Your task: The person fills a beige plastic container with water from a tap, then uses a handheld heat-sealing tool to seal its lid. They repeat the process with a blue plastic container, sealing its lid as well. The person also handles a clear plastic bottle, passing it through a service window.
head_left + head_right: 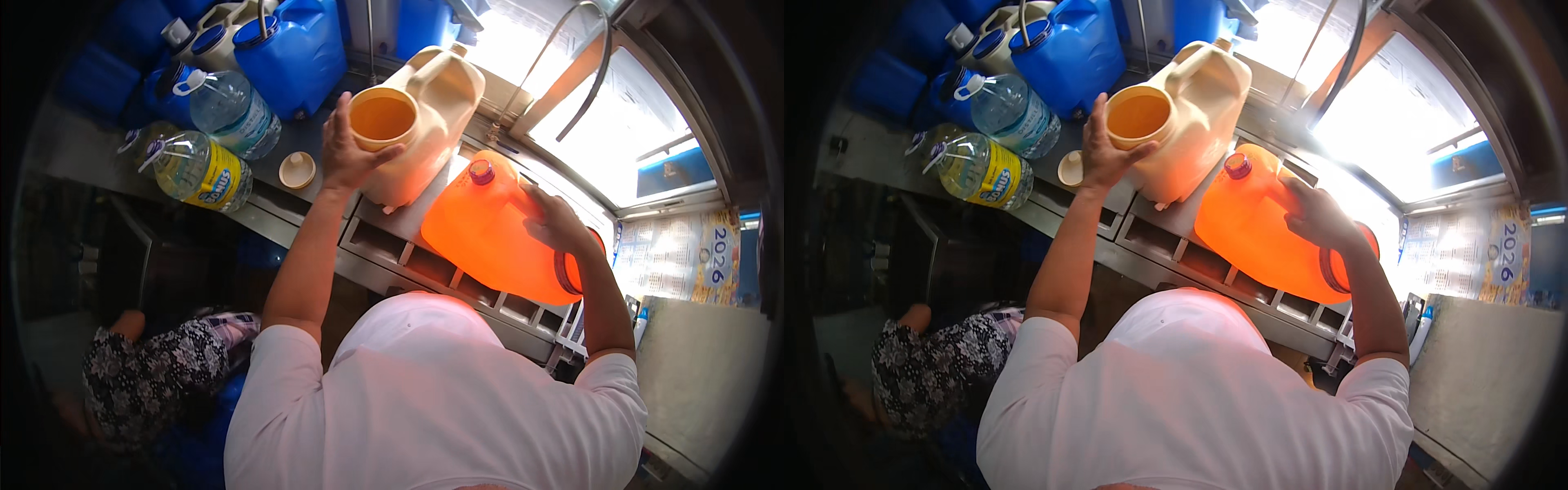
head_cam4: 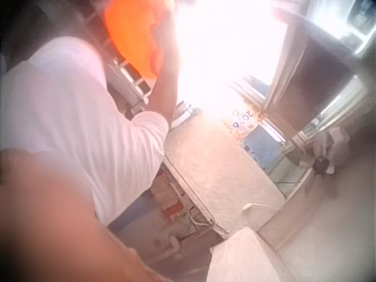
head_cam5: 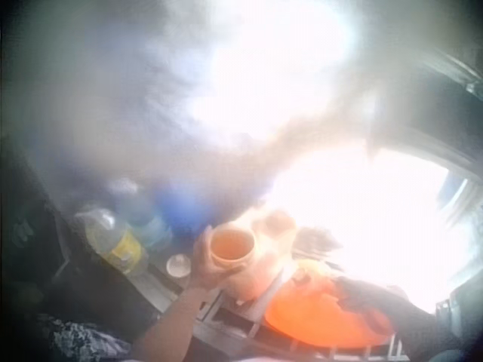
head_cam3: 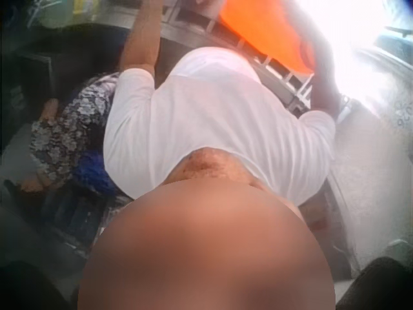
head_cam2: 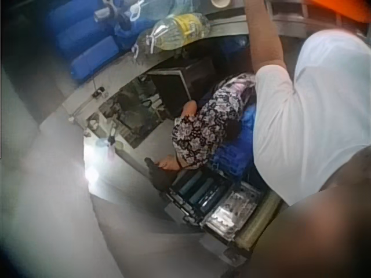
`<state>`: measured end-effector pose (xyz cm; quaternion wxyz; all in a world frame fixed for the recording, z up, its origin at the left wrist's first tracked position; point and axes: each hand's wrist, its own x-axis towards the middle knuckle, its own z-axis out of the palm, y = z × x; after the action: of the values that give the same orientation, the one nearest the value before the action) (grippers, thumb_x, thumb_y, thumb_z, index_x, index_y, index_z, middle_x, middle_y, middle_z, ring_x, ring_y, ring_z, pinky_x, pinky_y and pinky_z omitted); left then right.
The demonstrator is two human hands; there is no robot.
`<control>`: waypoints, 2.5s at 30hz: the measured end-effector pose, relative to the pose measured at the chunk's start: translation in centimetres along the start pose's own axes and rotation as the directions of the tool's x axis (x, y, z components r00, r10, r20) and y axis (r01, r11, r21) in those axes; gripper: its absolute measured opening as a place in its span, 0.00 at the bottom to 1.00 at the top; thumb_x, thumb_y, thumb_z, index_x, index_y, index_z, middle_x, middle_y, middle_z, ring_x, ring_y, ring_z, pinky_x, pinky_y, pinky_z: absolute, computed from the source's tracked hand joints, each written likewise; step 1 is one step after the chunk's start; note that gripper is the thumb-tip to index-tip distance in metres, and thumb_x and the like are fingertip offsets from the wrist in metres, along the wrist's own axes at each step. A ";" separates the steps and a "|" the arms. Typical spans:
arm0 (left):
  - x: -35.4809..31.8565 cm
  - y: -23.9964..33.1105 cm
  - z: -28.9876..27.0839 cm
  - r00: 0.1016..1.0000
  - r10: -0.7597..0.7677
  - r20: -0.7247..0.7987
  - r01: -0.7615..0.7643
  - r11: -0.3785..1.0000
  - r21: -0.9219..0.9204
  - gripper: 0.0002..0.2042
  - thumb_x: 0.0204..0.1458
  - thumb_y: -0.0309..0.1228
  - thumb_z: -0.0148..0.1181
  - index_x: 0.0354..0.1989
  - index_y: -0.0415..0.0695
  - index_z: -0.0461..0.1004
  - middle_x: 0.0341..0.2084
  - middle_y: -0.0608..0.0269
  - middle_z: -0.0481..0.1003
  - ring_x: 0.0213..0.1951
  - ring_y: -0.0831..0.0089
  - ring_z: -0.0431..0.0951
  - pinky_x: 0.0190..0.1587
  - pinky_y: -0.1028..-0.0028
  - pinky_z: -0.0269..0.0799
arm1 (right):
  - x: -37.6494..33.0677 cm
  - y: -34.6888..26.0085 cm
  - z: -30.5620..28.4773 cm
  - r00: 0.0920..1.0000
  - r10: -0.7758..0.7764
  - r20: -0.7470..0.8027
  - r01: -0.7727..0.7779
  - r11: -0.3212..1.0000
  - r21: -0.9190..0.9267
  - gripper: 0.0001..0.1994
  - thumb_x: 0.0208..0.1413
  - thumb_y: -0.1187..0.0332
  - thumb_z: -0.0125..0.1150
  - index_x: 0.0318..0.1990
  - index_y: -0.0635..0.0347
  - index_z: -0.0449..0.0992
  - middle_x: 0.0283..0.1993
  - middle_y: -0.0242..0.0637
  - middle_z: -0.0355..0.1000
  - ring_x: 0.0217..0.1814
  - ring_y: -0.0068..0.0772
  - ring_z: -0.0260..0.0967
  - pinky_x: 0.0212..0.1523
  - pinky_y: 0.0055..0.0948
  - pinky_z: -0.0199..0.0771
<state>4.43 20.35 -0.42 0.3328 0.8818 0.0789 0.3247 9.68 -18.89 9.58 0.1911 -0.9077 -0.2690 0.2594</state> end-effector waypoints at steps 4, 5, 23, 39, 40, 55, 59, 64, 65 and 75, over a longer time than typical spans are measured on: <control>1.0 5.2 7.1 0.999 0.028 0.019 -0.030 0.993 0.115 0.65 0.35 0.75 0.64 0.75 0.43 0.44 0.67 0.42 0.56 0.68 0.44 0.56 0.69 0.48 0.54 | 0.3 -0.4 -0.1 0.991 -0.127 0.045 0.131 0.987 -0.096 0.32 0.50 0.67 0.65 0.66 0.54 0.65 0.46 0.52 0.76 0.49 0.56 0.74 0.51 0.47 0.72; 1.1 6.2 8.3 0.996 0.013 0.083 -0.024 0.991 0.133 0.63 0.39 0.74 0.62 0.75 0.43 0.42 0.67 0.42 0.55 0.69 0.43 0.55 0.69 0.48 0.53 | 0.5 -0.3 -0.2 0.986 -0.166 0.032 0.168 0.984 -0.056 0.32 0.50 0.67 0.65 0.65 0.55 0.66 0.46 0.52 0.76 0.49 0.56 0.74 0.51 0.47 0.72; 0.5 -21.2 4.0 0.806 -0.429 0.407 0.284 0.885 0.370 0.54 0.44 0.59 0.70 0.77 0.57 0.45 0.75 0.48 0.47 0.74 0.49 0.48 0.73 0.53 0.50 | 4.2 -4.3 3.0 0.990 -0.137 -0.030 0.139 0.983 0.119 0.23 0.45 0.71 0.70 0.50 0.65 0.72 0.43 0.45 0.75 0.43 0.45 0.74 0.47 0.37 0.74; -6.8 -39.1 -1.9 0.752 -0.228 0.619 -0.056 0.913 0.405 0.13 0.54 0.41 0.66 0.42 0.47 0.79 0.73 0.57 0.50 0.64 0.51 0.65 0.62 0.52 0.67 | 24.0 -26.2 8.4 0.985 0.161 -0.058 -0.050 0.594 0.803 0.21 0.57 0.66 0.68 0.53 0.60 0.67 0.39 0.32 0.70 0.37 0.22 0.69 0.39 0.25 0.72; -7.0 -39.0 -3.2 0.767 -0.225 0.601 -0.032 0.922 0.386 0.13 0.55 0.41 0.65 0.42 0.46 0.78 0.72 0.56 0.54 0.62 0.50 0.68 0.61 0.51 0.68 | 25.8 -27.9 8.7 0.983 0.176 -0.059 -0.046 0.536 0.843 0.20 0.57 0.65 0.68 0.53 0.59 0.67 0.37 0.30 0.70 0.33 0.19 0.67 0.37 0.24 0.71; -17.8 -33.2 -21.3 0.872 -0.228 0.434 0.211 0.974 0.087 0.13 0.50 0.33 0.68 0.31 0.38 0.70 0.62 0.33 0.66 0.51 0.38 0.75 0.52 0.52 0.73 | 45.1 -41.5 9.5 0.855 0.488 -0.174 0.156 0.077 0.985 0.11 0.60 0.71 0.64 0.47 0.59 0.70 0.31 0.39 0.71 0.26 0.35 0.69 0.27 0.37 0.75; -18.5 -33.7 -22.0 0.870 -0.219 0.442 0.220 0.974 0.051 0.14 0.50 0.34 0.68 0.31 0.38 0.70 0.62 0.34 0.66 0.49 0.37 0.75 0.51 0.51 0.73 | 45.5 -41.2 9.7 0.833 0.530 -0.157 0.166 0.032 0.986 0.09 0.59 0.73 0.65 0.44 0.59 0.71 0.30 0.38 0.70 0.26 0.34 0.68 0.27 0.36 0.71; -17.8 -33.7 -22.7 0.871 -0.155 0.466 0.138 0.988 0.070 0.14 0.50 0.36 0.68 0.33 0.40 0.71 0.61 0.37 0.67 0.48 0.38 0.74 0.52 0.48 0.70 | 46.9 -41.0 10.0 0.814 0.552 -0.181 0.218 -0.001 0.976 0.09 0.59 0.71 0.65 0.43 0.57 0.72 0.28 0.37 0.70 0.25 0.36 0.68 0.26 0.37 0.73; -17.6 -33.6 -22.8 0.857 -0.177 0.484 0.153 0.984 0.089 0.14 0.50 0.37 0.68 0.33 0.41 0.72 0.61 0.38 0.67 0.49 0.38 0.74 0.53 0.47 0.69 | 47.2 -41.1 9.9 0.785 0.592 -0.182 0.208 0.026 0.978 0.08 0.59 0.71 0.65 0.42 0.57 0.72 0.29 0.37 0.70 0.26 0.35 0.68 0.26 0.37 0.73; -20.7 -32.5 -23.5 0.836 -0.199 0.512 0.168 0.980 0.108 0.16 0.53 0.42 0.65 0.31 0.42 0.70 0.62 0.38 0.67 0.57 0.40 0.71 0.60 0.41 0.62 | 48.6 -40.0 10.4 0.779 0.595 -0.198 0.230 0.022 0.973 0.07 0.60 0.69 0.63 0.41 0.60 0.72 0.29 0.38 0.69 0.24 0.34 0.67 0.23 0.36 0.72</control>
<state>-23.79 50.46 -18.55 0.3453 0.9343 0.0795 0.0387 23.17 43.12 2.94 0.7902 -0.5734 0.1886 0.1059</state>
